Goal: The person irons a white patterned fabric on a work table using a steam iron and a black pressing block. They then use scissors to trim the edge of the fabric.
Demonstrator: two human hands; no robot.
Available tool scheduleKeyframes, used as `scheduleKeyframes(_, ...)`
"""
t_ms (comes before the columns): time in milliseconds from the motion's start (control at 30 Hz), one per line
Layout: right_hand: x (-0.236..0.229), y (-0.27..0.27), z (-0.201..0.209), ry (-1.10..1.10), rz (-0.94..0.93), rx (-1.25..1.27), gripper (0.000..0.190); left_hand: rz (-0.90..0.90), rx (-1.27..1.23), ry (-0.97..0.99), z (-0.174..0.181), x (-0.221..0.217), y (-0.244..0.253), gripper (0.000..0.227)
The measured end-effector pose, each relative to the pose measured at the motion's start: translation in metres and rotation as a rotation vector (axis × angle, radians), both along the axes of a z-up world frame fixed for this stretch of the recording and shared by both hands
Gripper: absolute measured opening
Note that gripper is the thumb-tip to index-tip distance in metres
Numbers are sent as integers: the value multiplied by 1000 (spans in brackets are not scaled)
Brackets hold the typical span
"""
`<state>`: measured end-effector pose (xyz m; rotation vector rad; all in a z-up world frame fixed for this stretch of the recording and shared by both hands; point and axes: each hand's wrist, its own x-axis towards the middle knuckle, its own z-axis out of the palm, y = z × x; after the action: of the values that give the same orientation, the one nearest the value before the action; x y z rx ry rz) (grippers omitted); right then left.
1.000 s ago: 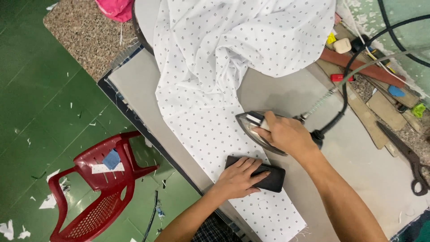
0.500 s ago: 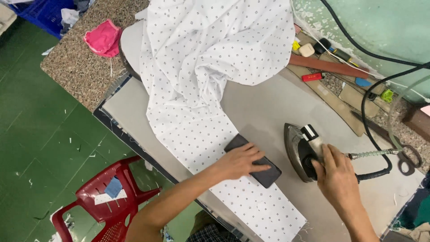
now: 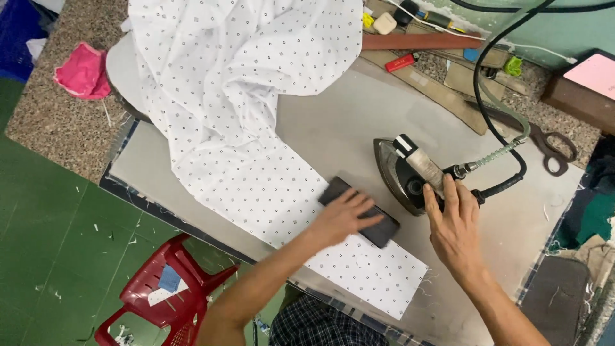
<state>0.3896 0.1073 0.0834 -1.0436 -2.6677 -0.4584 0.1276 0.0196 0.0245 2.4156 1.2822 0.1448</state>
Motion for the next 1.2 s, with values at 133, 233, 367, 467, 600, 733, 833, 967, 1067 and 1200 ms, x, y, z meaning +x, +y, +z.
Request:
scheduleKeyframes(133,-4,-1,7,39,12,-1,55,16,231,-280,-24,88,-41,65)
scheduleKeyframes(233,-7,0,18,18,34,27,49,26,324,-333,-28,102,-49,62)
scheduleKeyframes(367,-3,-1,13,19,17,16,50,29,117,-133,-15,31,-33,56)
scheduleKeyframes(467,0,-1,12,18,4,-8,50,298,83,60,-20,-43,-25,60)
scheduleKeyframes(600,1,-3,6,-23,-32,-29,52,749,415,205,-22,-103,-27,62)
scheduleKeyframes(733,3,-1,6,-16,-21,-79,58,745,314,121,-38,-70,-38,71)
scheduleKeyframes(833,0,-3,15,2,-10,-125,71,605,212,-74,-29,19,-63,70)
scheduleKeyframes(967,12,10,9,2,73,-212,64,297,-213,186,23,102,-85,78)
scheduleKeyframes(1067,12,39,16,-89,134,-310,92,299,101,34,-6,136,-96,73)
scheduleKeyframes(1200,-40,83,40,25,-241,-881,67,345,200,-80,-16,140,-99,72)
